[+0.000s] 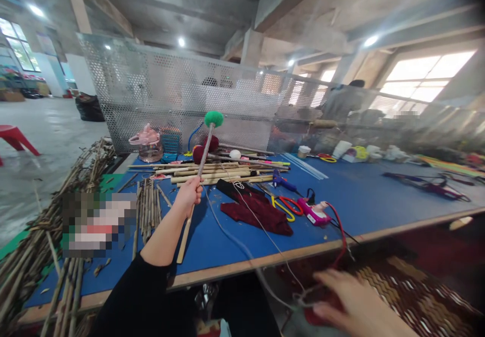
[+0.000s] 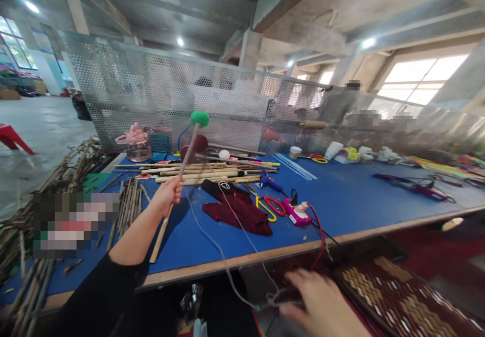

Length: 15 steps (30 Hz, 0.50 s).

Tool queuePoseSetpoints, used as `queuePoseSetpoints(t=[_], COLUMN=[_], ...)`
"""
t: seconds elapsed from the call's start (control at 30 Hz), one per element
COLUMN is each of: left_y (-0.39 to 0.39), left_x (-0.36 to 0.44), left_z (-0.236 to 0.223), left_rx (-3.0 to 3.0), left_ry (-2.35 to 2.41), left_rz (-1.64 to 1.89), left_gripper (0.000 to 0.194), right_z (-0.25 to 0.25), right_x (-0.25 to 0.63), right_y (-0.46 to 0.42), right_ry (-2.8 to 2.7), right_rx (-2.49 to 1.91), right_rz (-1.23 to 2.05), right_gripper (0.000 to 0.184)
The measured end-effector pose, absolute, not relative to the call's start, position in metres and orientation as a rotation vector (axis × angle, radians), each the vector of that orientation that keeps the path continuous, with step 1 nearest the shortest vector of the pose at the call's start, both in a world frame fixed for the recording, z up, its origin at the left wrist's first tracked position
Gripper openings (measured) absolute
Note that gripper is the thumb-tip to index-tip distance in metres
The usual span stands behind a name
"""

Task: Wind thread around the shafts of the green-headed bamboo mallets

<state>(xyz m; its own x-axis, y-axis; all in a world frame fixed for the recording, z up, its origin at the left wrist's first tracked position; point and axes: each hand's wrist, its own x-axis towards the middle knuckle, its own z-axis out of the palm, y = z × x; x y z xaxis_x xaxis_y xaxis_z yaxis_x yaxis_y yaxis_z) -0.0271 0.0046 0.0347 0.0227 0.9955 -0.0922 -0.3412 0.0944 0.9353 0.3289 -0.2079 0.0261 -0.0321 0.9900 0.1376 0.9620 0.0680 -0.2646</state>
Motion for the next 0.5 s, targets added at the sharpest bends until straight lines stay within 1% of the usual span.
queuePoseSetpoints(t=[0.1,0.13,0.17,0.23,0.3,0.33,0.4,0.5], left_y=[0.004,0.003,0.003,0.003,0.004,0.005,0.007,0.01], left_x=[-0.027,-0.026,-0.026,-0.026,-0.026,-0.026,-0.026,-0.026], left_z=[0.036,0.036,0.036,0.036,0.035,0.034,0.032,0.029], left_rx=[0.875,0.872,0.87,0.863,0.852,0.844,0.828,0.808], left_ry=[1.01,1.014,1.017,1.028,1.038,1.044,1.061,1.088], left_rz=[1.278,1.275,1.275,1.278,1.281,1.283,1.281,1.275], left_gripper=[0.032,0.033,0.033,0.034,0.035,0.035,0.035,0.034], right_z=[0.044,0.048,0.049,0.044,0.034,0.028,0.021,0.02], right_x=[0.291,0.278,0.266,0.244,0.227,0.221,0.213,0.213], right_y=[-0.16,-0.141,-0.121,-0.081,-0.047,-0.033,-0.012,0.004], right_ry=[-2.103,-2.103,-2.091,-2.082,-2.061,-2.057,-2.074,-2.122], right_rx=[-1.769,-1.692,-1.65,-1.655,-1.805,-1.888,-2.008,-2.019], right_rz=[0.604,0.704,0.72,0.53,0.288,0.224,0.171,0.258], right_gripper=[0.028,0.03,0.033,0.032,0.028,0.025,0.018,0.011])
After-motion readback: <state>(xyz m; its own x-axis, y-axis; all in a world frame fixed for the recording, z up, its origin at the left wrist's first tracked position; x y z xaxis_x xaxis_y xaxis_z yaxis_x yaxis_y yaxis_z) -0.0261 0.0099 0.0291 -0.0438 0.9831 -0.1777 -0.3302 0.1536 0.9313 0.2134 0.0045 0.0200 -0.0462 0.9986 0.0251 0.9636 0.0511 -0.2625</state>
